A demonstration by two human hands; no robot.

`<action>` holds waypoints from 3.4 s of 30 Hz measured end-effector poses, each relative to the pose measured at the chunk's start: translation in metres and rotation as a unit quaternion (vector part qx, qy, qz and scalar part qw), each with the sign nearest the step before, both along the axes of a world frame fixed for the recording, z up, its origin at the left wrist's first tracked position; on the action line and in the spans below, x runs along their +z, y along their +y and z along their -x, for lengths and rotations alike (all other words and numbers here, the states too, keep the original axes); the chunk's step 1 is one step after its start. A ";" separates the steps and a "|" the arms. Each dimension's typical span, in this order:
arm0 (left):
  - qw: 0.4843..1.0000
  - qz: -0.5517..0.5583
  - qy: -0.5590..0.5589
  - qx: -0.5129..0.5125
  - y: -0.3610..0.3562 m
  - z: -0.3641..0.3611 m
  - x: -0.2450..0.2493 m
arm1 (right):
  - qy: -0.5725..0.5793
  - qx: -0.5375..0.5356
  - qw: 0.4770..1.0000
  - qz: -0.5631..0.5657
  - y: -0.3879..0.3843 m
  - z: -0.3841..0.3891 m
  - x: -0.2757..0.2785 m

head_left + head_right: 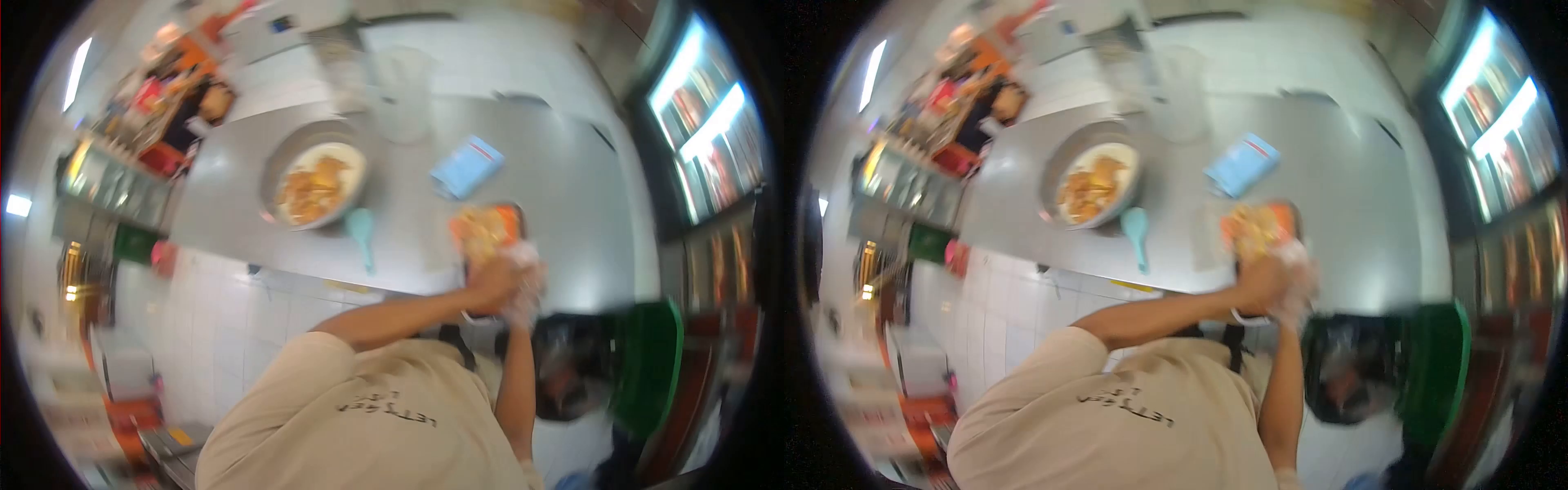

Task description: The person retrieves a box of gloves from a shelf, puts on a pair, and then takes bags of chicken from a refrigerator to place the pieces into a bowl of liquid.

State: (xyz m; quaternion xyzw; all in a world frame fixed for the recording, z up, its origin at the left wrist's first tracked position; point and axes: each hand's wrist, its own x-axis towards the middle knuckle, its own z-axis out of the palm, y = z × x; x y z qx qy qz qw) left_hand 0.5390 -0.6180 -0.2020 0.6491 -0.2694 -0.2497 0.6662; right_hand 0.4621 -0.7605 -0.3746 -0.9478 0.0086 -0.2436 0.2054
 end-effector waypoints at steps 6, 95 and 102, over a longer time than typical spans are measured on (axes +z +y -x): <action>0.958 -0.247 -0.136 0.045 0.008 -0.004 0.034 | -0.074 -0.054 0.996 0.004 0.006 -0.035 0.006; 0.932 -0.112 -0.220 0.266 -0.033 -0.040 0.014 | 0.151 0.283 0.944 0.077 -0.052 -0.083 0.112; 0.948 -0.142 -0.165 0.230 -0.044 -0.020 0.025 | 0.265 0.204 0.940 0.068 -0.016 -0.034 0.190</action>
